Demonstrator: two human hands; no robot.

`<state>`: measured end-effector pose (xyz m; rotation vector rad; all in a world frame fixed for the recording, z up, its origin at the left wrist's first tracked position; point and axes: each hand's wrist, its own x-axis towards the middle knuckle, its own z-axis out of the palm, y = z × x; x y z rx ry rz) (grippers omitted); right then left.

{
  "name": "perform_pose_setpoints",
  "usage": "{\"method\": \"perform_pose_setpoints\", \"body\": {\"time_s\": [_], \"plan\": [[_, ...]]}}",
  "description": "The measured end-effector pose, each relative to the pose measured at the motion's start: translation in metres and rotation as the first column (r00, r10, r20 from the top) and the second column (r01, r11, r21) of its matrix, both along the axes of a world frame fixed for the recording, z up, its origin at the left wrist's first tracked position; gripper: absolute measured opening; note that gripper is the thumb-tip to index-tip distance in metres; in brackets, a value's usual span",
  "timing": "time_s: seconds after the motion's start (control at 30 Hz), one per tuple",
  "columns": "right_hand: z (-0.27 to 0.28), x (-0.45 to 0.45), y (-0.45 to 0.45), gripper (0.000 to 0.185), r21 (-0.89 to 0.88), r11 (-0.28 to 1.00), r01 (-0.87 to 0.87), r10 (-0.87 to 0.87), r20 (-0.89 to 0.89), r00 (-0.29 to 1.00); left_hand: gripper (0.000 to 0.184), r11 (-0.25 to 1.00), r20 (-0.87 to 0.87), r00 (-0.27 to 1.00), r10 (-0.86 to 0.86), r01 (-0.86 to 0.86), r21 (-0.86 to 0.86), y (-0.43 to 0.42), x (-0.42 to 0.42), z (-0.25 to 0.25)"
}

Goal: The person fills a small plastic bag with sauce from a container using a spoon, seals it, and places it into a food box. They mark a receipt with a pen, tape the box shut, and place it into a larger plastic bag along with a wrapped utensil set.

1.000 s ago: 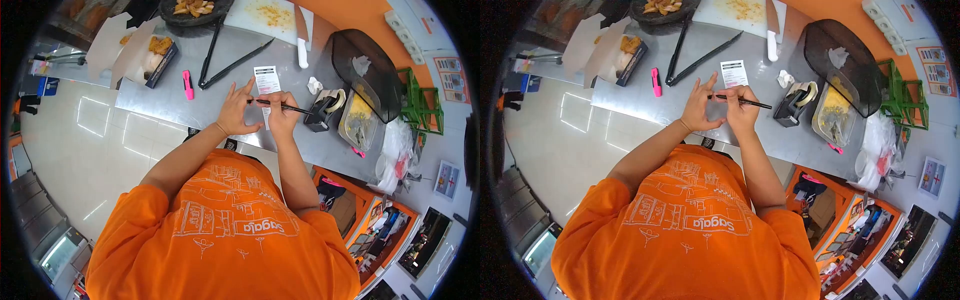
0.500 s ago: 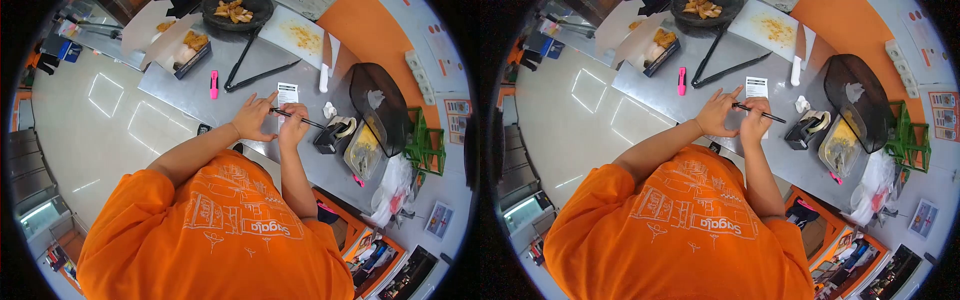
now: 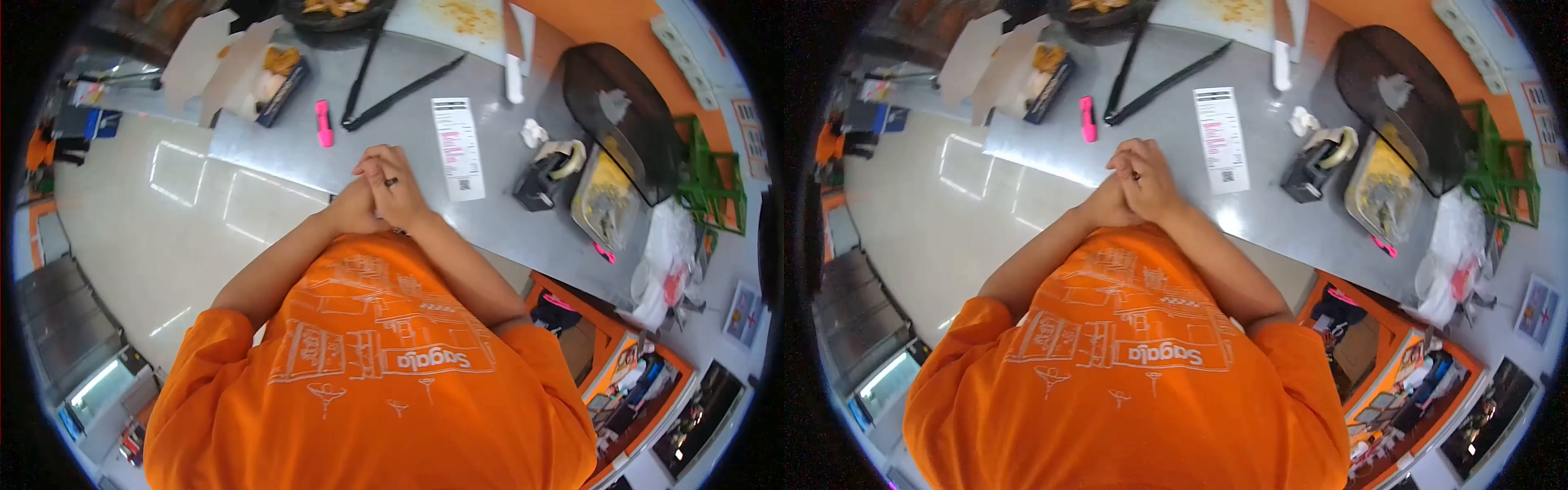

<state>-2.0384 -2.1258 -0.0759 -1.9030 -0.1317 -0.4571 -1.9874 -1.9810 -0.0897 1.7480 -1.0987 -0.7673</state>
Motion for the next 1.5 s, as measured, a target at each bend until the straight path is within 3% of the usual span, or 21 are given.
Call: {"method": "perform_pose_setpoints", "body": {"time_s": [0.07, 0.13, 0.17, 0.2, 0.23, 0.3, 0.43, 0.47, 0.5, 0.53, 0.6, 0.73, 0.83, 0.97, 1.03, 1.1, 1.17, 1.23, 1.33, 1.47, 1.5], "plan": [[-0.003, 0.009, -0.006, 0.039, -0.083, 0.996, -0.015, 0.015, 0.001, 1.0, 0.075, 0.989, 0.175, 0.983, 0.058, -0.08, 0.12, -0.002, 0.001, 0.022], [0.002, 0.012, -0.031, 0.038, 0.358, 0.911, 0.205, -0.035, -0.428, 0.903, 0.08, 0.887, 0.515, 0.847, -0.131, -0.132, 0.443, -0.001, 0.023, 0.056], [0.013, 0.015, -0.055, 0.038, 0.127, 0.921, 0.368, -0.243, -0.554, 0.797, 0.08, 0.899, 0.507, 0.862, 0.005, -0.226, 0.375, 0.01, 0.049, 0.063], [-0.008, 0.021, -0.083, 0.037, 0.078, 0.858, 0.507, -0.432, -0.422, 0.797, 0.081, 0.895, 0.49, 0.86, 0.14, -0.322, 0.308, 0.027, 0.082, 0.068], [0.014, 0.019, -0.101, 0.046, -0.273, 0.794, 0.542, -0.604, -0.255, 0.755, 0.075, 0.857, 0.644, 0.69, 0.332, -0.506, 0.101, 0.045, 0.112, 0.082], [0.001, 0.019, -0.138, 0.064, -0.57, 0.632, 0.525, -0.75, -0.278, 0.601, 0.07, 0.744, 0.878, 0.037, 0.477, -0.549, -0.381, 0.086, 0.185, 0.094], [0.004, 0.033, -0.153, 0.079, -0.787, 0.492, 0.372, -0.776, -0.203, 0.597, 0.074, 0.513, 0.868, 0.081, 0.49, -0.832, -0.212, 0.122, 0.228, 0.114], [0.012, 0.042, -0.145, 0.08, -0.824, 0.439, 0.36, -0.751, -0.116, 0.651, 0.081, 0.494, 0.75, 0.49, 0.445, -0.832, 0.251, 0.115, 0.225, 0.129], [0.02, 0.051, -0.135, 0.08, -0.855, 0.382, 0.352, -0.715, -0.032, 0.699, 0.089, 0.456, 0.443, 0.793, 0.418, -0.605, 0.652, 0.111, 0.218, 0.141], [0.022, 0.07, -0.127, 0.075, -0.751, 0.525, 0.4, -0.644, -0.042, 0.764, 0.089, 0.457, 0.444, 0.788, 0.427, -0.611, 0.646, 0.113, 0.211, 0.13], [0.044, 0.112, -0.086, 0.068, -0.661, 0.651, 0.373, -0.526, -0.038, 0.85, 0.095, 0.608, 0.814, 0.538, 0.219, -0.728, 0.317, 0.119, 0.194, 0.077], [0.073, 0.201, 0.01, 0.06, -0.583, 0.793, 0.177, -0.231, -0.018, 0.973, 0.094, 0.654, 0.88, 0.422, 0.217, -0.732, 0.189, 0.137, 0.179, -0.003], [0.044, 0.255, 0.059, 0.061, -0.675, 0.731, 0.097, -0.079, 0.057, 0.995, 0.094, 0.759, 0.881, 0.426, 0.207, -0.638, 0.131, 0.168, 0.175, -0.014], [-0.003, 0.27, 0.098, 0.077, -0.76, 0.625, -0.176, -0.1, -0.302, 0.948, 0.08, 0.819, 0.815, 0.505, 0.283, -0.57, 0.068, 0.21, 0.16, 0.012], [-0.042, 0.262, 0.103, 0.08, -0.539, 0.842, -0.018, -0.119, -0.218, 0.969, 0.073, 0.772, 0.775, 0.472, 0.421, -0.635, -0.032, 0.211, 0.161, -0.004], [-0.016, 0.239, 0.122, 0.081, -0.374, 0.928, -0.01, -0.14, -0.371, 0.918, 0.076, 0.532, 0.306, 0.482, 0.821, -0.84, -0.107, 0.197, 0.159, -0.032], [-0.019, 0.235, 0.128, 0.081, -0.198, 0.979, 0.04, -0.139, -0.517, 0.845, 0.078, 0.41, 0.242, 0.35, 0.905, -0.871, -0.272, 0.187, 0.16, -0.034], [-0.045, 0.242, 0.121, 0.081, -0.252, 0.962, 0.102, -0.186, -0.336, 0.923, 0.083, 0.479, -0.283, 0.441, 0.852, -0.875, 0.077, 0.194, 0.164, -0.01], [-0.029, 0.255, 0.106, 0.077, -0.031, 0.999, 0.035, -0.046, -0.51, 0.859, 0.082, 0.495, -0.026, 0.495, 0.869, -0.869, -0.009, 0.21, 0.19, -0.037], [0.043, 0.27, 0.113, 0.059, -0.147, 0.983, 0.114, -0.185, -0.698, 0.692, 0.079, 0.459, -0.054, 0.456, 0.888, -0.886, 0.062, 0.213, 0.21, -0.014], [0.048, 0.277, 0.112, 0.059, -0.148, 0.981, 0.127, -0.195, -0.7, 0.687, 0.081, 0.504, -0.259, 0.471, 0.843, -0.86, 0.075, 0.215, 0.215, 0.0]]}}
